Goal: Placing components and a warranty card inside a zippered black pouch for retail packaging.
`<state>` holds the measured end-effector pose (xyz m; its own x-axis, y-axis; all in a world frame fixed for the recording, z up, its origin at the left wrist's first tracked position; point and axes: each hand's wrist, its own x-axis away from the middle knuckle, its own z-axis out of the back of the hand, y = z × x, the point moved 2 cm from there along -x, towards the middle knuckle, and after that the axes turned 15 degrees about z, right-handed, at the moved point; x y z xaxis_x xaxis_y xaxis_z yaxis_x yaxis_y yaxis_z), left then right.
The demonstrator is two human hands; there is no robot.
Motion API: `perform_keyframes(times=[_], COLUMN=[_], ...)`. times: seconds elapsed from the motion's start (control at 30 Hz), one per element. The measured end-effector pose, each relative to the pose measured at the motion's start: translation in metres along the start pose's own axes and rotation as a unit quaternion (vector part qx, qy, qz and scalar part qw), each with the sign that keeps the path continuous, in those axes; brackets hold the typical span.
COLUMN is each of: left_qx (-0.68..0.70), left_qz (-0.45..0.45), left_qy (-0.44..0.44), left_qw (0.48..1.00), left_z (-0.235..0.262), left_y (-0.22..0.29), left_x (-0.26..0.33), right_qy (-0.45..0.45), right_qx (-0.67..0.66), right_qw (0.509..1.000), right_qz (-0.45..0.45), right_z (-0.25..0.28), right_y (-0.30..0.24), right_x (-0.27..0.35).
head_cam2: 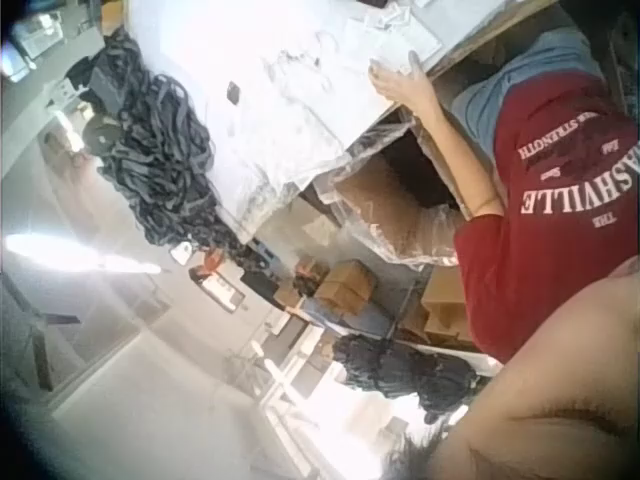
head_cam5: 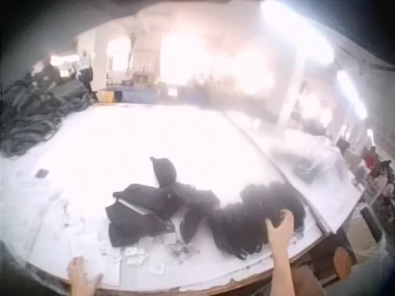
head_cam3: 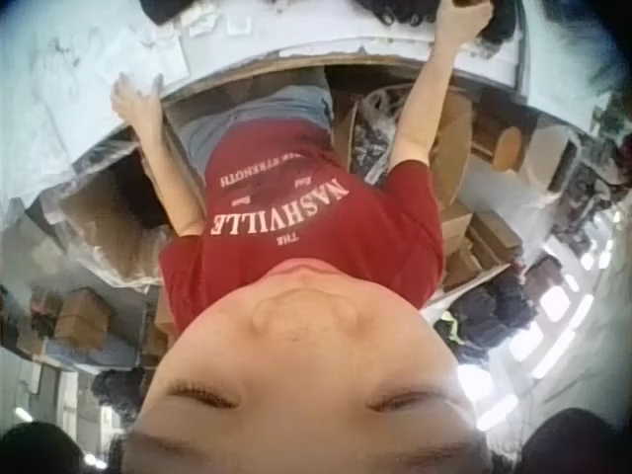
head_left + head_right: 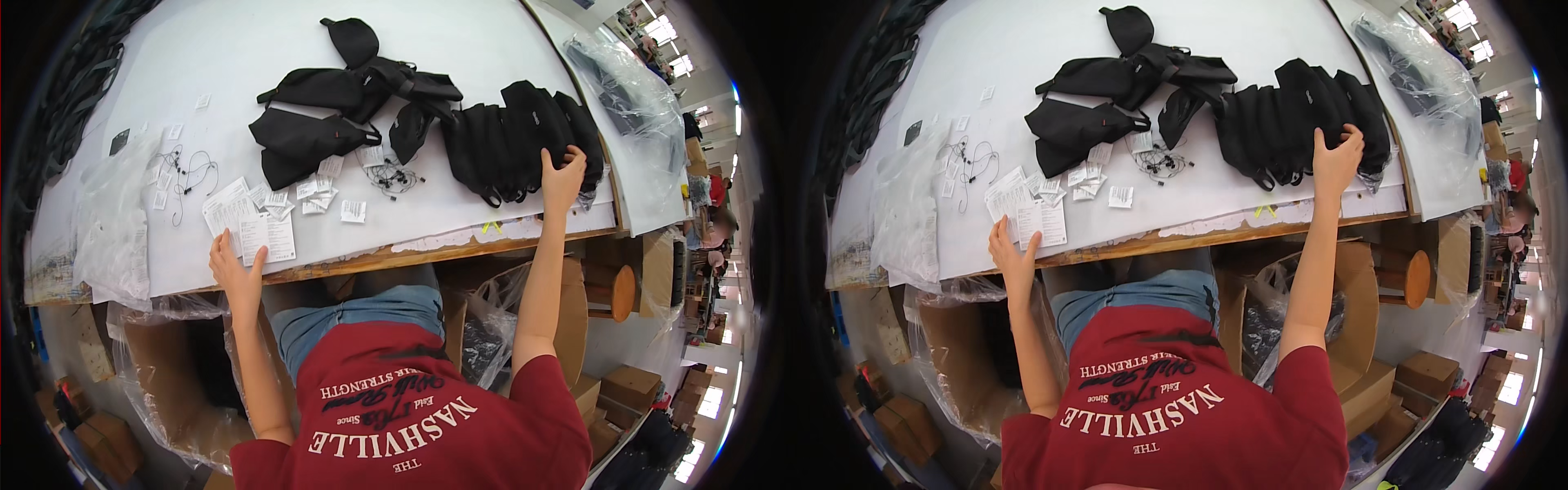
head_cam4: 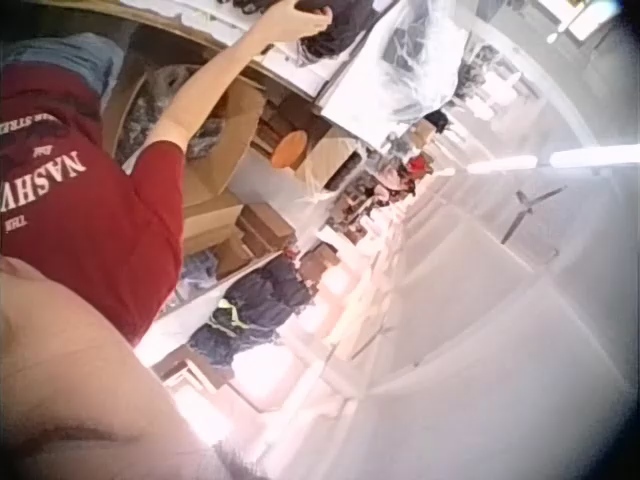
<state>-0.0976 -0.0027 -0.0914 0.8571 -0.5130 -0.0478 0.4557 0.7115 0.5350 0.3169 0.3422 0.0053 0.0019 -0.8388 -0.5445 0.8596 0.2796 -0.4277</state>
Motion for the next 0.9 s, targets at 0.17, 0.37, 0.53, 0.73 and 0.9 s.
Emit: perform_keyframes(times=[0.17,0.37,0.53,0.73,0.9], left_qx=[-0.023,0.023,0.079,0.207,0.106], left_qz=[0.052,0.078,0.075,0.152,0.120], left_qy=[0.059,0.043,0.045,0.019,0.047], left_qw=[0.997,0.996,0.993,0.966,0.986], left_z=[-0.001,0.006,0.003,0.002,0.007], left_y=[-0.012,-0.019,-0.034,-0.046,-0.021], left_x=[-0.012,-0.022,-0.028,-0.032,-0.029], right_qy=[0.050,-0.224,-0.257,-0.312,-0.333], right_qx=[-0.157,-0.246,-0.166,-0.127,-0.007], right_qw=[0.978,0.937,0.947,0.935,0.943], right_qz=[0.126,0.109,0.095,0.114,0.022], right_z=[0.003,-0.070,-0.099,-0.051,-0.002], right_y=[-0.067,-0.105,-0.098,-0.062,-0.016], right_x=[0.053,0.120,0.115,0.110,0.105])
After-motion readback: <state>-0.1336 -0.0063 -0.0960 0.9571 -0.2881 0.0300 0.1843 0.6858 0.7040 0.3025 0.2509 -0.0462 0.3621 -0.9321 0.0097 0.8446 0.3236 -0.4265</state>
